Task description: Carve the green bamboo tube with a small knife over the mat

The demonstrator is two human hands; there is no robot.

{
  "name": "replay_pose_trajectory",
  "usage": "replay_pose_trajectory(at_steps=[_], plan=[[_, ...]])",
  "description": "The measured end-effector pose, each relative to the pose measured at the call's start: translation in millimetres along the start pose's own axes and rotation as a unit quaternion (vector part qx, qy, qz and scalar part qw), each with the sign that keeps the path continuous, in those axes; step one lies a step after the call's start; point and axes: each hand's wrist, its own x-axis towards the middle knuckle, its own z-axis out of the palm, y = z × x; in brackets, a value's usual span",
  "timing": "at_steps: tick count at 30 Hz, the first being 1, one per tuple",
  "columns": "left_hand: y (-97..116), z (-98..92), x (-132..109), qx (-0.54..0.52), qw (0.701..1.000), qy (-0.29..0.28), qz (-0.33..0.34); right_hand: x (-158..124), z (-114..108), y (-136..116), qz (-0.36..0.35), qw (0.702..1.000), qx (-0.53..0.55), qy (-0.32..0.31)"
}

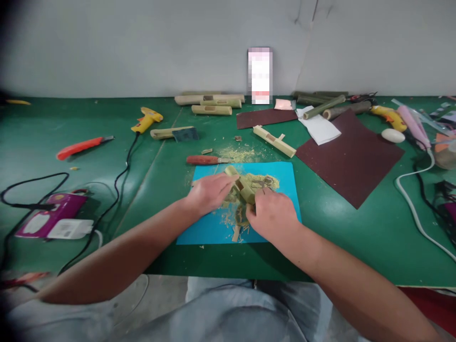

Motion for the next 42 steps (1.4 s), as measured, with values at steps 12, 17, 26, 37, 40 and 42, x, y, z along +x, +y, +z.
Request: replay_pose_trajectory(at_steps=[12,17,26,37,40,42], plan=[[0.0,-5.3,4.3,-0.025,0.998,0.024,-0.043,0.0,0.2,-0.5,0.000,1.000,-0.004,0.001],[-0.7,-3.6,3.7,-0.048,0.998,0.002,-0.030,0.4,-1.1,-0.3,0.003,1.000,-0.003,-0.009],[-1.3,-4.9,6.5,-0.062,0.996,0.014,-0.066,0.5,0.9,0.1,-0.001,1.000,-0.003,0.001],[1.4,-5.2,4.1,-0.069,0.997,0.010,-0.045,-0.6,0.0,0.7,-0.006,1.000,-0.002,0.004],[1.9,-6.0,4.7,-0.065,0.996,0.014,-0.057,-0.7,0.8,0.8,-0.006,1.000,-0.003,0.007],[2.2,-6.2,4.9,-0.056,0.995,0.028,-0.072,-0.8,0.8,0.6,-0.003,1.000,-0.005,0.009]])
